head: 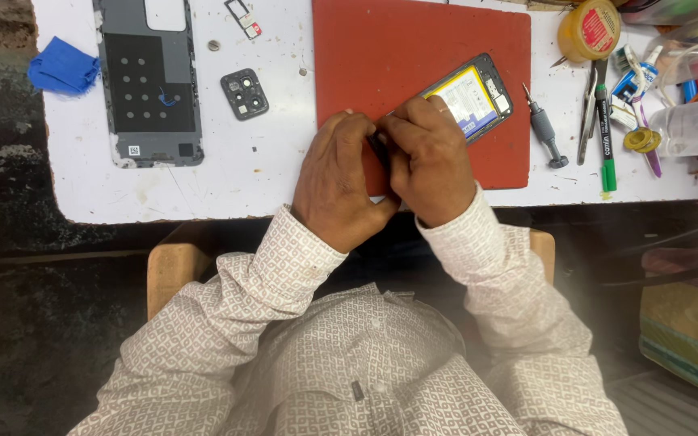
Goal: The person uses a screwdriver to remove screws from the back of a disassembled mobile phone. They then use a small metal tool to pry open the phone casing and disconnect internal ribbon cables.
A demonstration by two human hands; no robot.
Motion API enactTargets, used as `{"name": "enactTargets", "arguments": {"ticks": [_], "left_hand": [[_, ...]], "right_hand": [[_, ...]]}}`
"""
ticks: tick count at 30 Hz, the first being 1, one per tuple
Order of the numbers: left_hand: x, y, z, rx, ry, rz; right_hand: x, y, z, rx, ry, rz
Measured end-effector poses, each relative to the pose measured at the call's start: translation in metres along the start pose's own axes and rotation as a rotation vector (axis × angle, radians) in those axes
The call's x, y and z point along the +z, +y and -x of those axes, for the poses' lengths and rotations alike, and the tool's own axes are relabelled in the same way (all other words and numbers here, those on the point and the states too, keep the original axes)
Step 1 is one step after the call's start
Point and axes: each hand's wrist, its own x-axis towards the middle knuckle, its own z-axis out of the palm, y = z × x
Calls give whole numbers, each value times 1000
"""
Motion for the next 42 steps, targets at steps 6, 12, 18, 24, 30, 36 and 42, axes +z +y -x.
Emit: {"name": "enactTargets", "arguments": {"ticks": [6, 12, 18, 24, 30, 36, 42], "left_hand": [[-2, 3, 0, -17, 1, -14], [-3, 3, 1, -49, -30, -10], [-8, 4, 5, -26, -42, -46], [-1, 4, 4, -39, 17, -81], [11, 17, -4, -191, -27, -183], [29, 33, -20, -248, -172, -503], [45, 41, -32, -232, -439, -785]], "right_hand": [[-12, 18, -8, -133, -165, -18], [-20, 19, -12, -142, -220, -42], [-56, 60, 10, 153, 104, -293], [-60, 106, 43, 140, 367, -420], [-65, 112, 67, 122, 402, -342], [-74, 112, 69, 1, 359, -183], [-79, 110, 74, 23, 291, -204]]}}
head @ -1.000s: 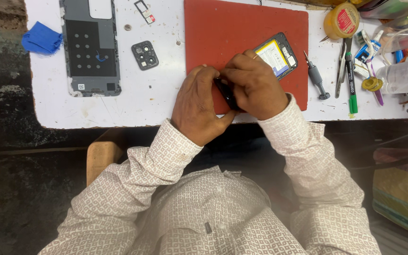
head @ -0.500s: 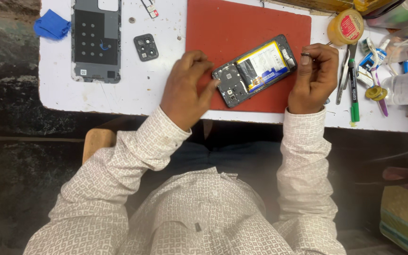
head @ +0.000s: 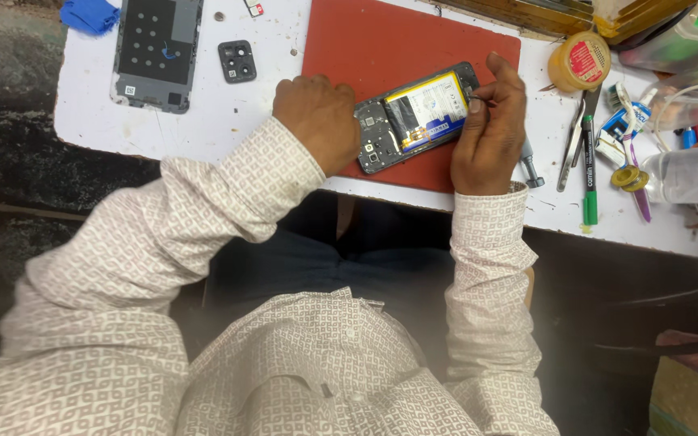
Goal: The person uses a screwdriver to remove screws from the back of a disassembled mobile phone. They then use a small metal tool to pry open the phone casing and disconnect internal ribbon cables.
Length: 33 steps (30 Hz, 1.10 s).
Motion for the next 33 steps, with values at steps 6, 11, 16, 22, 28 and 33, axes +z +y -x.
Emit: {"name": "enactTargets", "arguments": {"ticks": [6, 11, 16, 22, 28, 33], "left_hand": [[-9, 14, -4, -150, -176, 108], [-16, 23, -8, -218, -248, 111], [-22, 30, -15, -223, -298, 13], [-17, 33, -11, -161, -234, -75], [-4, 26, -6, -93, -49, -88], [8, 21, -3, -37, 44, -108]], "right_hand": [[-3, -5, 0, -63, -94, 121], [0, -7, 1, -70, -143, 152], [1, -9, 2, 27, -155, 61], [-1, -17, 1, 5, -146, 28], [5, -29, -11, -237, -270, 20], [21, -32, -20, -306, -339, 2]]}}
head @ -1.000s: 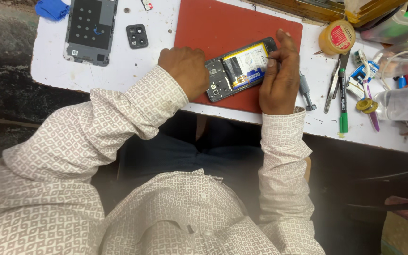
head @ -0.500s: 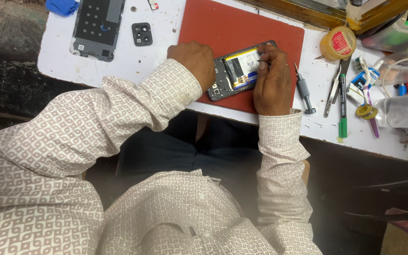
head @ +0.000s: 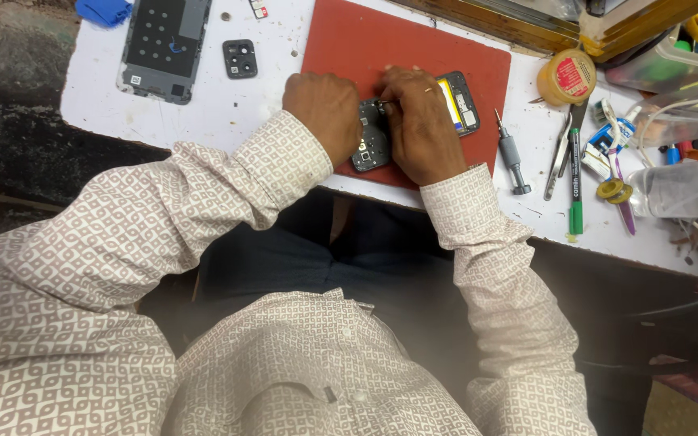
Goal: The person uses a screwdriver to remove screws from the back of a disassembled mobile phone. They then use a small metal tool to pry open the phone casing and disconnect internal ribbon cables.
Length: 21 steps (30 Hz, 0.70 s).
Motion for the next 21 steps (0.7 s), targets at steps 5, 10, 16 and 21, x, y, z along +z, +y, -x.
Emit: {"name": "enactTargets", "arguments": {"ticks": [5, 10, 16, 21], "left_hand": [[4, -8, 2, 76, 34, 61], [4, -3, 9, 198, 123, 82], [-20, 3, 44, 291, 189, 284], [-26, 11, 94, 268, 100, 358]], "right_hand": [[11, 5, 2, 38, 57, 5], [13, 9, 4, 51, 59, 46], [15, 6, 1, 66, 55, 64], [15, 1, -1, 105, 72, 41]]}}
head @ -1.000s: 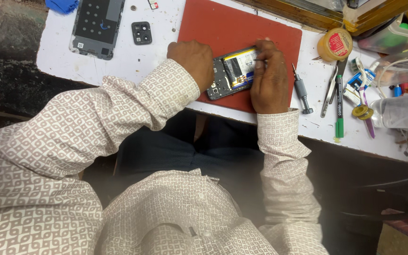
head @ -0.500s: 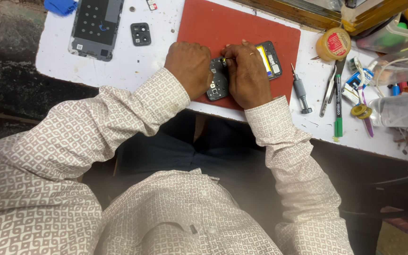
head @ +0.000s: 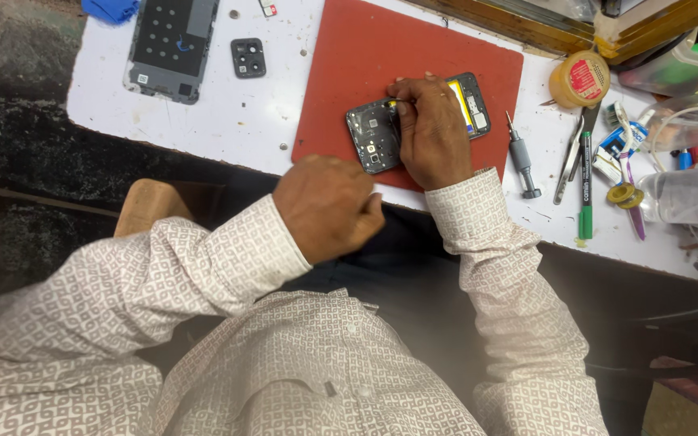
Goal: The person uses a screwdriver to remove screws from the back of a disassembled mobile phone. They then use a small metal tool to pry open the phone casing and disconnect internal ribbon cables.
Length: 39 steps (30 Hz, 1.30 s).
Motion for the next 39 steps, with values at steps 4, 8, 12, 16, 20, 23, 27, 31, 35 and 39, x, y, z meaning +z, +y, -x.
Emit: {"name": "enactTargets", "arguments": {"ticks": [4, 8, 12, 16, 20, 23, 27, 31, 35, 39], "left_hand": [[-6, -30, 4, -94, 186, -50], [3, -33, 5, -130, 282, -37], [9, -33, -12, -249, 194, -34], [7, -39, -31, -196, 124, -32], [-7, -55, -48, -124, 96, 136], [-26, -84, -72, 177, 150, 503], [-29, -104, -110, 248, -9, 1003], [-6, -95, -145, 185, -27, 1461], [10, -88, -164, 143, 84, 1645], [11, -85, -176, -8, 195, 1733]], "right_hand": [[-2, -3, 1, 78, 28, -124], [-4, 2, 2, 194, 111, -306], [-2, 13, 2, 160, 173, -355], [-2, 25, 6, 163, 266, -451], [-16, 41, 9, 157, 457, -470], [-22, 50, 9, 206, 549, -493], [-21, 55, 13, 323, 430, -832], [-23, 58, 15, 395, 454, -850], [-28, 57, 12, 417, 473, -825], [-34, 44, 2, 465, 607, -678]]}}
